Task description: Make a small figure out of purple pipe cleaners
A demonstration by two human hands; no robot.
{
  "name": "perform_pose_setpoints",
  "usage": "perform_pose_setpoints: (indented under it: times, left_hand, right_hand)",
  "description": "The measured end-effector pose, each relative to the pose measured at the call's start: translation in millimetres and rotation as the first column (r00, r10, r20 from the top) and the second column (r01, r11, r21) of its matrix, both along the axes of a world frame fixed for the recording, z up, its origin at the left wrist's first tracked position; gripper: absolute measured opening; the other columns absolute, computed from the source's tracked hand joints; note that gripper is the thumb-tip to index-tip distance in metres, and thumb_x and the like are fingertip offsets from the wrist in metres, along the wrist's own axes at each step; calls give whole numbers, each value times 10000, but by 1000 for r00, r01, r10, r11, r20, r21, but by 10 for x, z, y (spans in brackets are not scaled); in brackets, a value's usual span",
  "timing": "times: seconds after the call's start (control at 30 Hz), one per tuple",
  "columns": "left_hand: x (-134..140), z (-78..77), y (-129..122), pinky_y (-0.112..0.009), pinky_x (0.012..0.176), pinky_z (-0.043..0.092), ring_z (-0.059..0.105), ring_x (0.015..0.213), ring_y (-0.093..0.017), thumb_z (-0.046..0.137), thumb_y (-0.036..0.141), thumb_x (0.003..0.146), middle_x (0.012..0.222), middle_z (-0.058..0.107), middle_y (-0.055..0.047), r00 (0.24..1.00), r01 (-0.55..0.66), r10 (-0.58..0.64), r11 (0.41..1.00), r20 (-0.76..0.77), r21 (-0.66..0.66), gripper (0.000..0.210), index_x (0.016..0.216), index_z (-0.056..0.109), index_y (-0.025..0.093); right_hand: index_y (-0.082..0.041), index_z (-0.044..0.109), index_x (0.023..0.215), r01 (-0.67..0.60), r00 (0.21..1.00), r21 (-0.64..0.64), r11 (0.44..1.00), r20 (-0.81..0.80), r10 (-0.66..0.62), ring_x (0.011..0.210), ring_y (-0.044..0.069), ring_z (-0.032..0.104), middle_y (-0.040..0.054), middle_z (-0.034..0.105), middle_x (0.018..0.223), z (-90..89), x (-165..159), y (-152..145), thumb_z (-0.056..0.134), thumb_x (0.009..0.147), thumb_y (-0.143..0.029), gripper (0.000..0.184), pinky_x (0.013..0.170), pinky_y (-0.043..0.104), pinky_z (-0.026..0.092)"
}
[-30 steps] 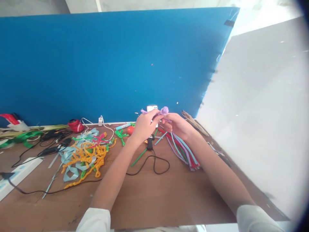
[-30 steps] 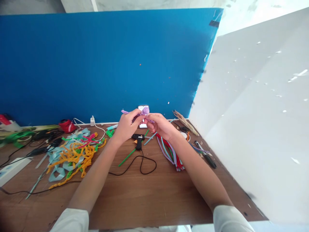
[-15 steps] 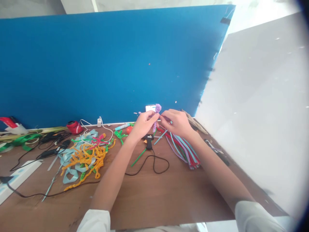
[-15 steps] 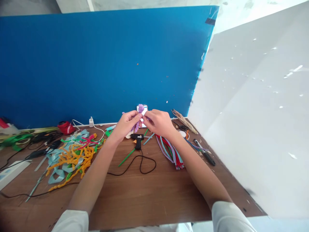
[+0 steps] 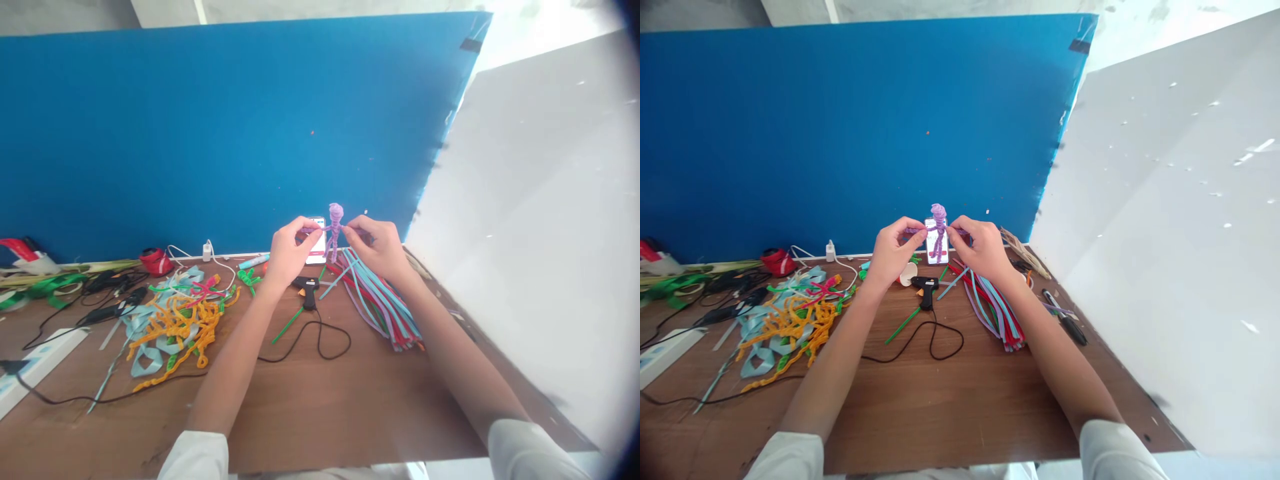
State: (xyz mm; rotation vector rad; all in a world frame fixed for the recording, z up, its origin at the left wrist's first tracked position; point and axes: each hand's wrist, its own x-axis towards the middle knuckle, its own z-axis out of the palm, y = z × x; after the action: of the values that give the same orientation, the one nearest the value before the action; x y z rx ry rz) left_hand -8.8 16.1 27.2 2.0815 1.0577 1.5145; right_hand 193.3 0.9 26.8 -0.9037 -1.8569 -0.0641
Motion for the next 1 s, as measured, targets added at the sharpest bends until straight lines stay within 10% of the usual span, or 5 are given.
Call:
perform_pose_setpoints:
  times: [0.37,1.0]
  left_hand:
    - [-13,-12,-71,-280,630,373,643,659,-162,518,461,975,717,746,-38,857,-431,474,875,-204,220,359,853,741,208]
    - [-7,179,-241,-223,637,460,669,822,-133,600,418,935,948,749,-18,994,-5,16,996,-112,93,268,1091,695,222]
  right_hand:
    - [-197,619,782,35,981,-82,996,191,-19,485,106,387,-39,484,542,24,-102,-104,475,1007,-350,308,555,271,257]
    - [-190,660,902,-9,960,-108,994,278,39,614,131,518,8,642,725,26,-19,-36,455,1023,-313,268,611,257,312]
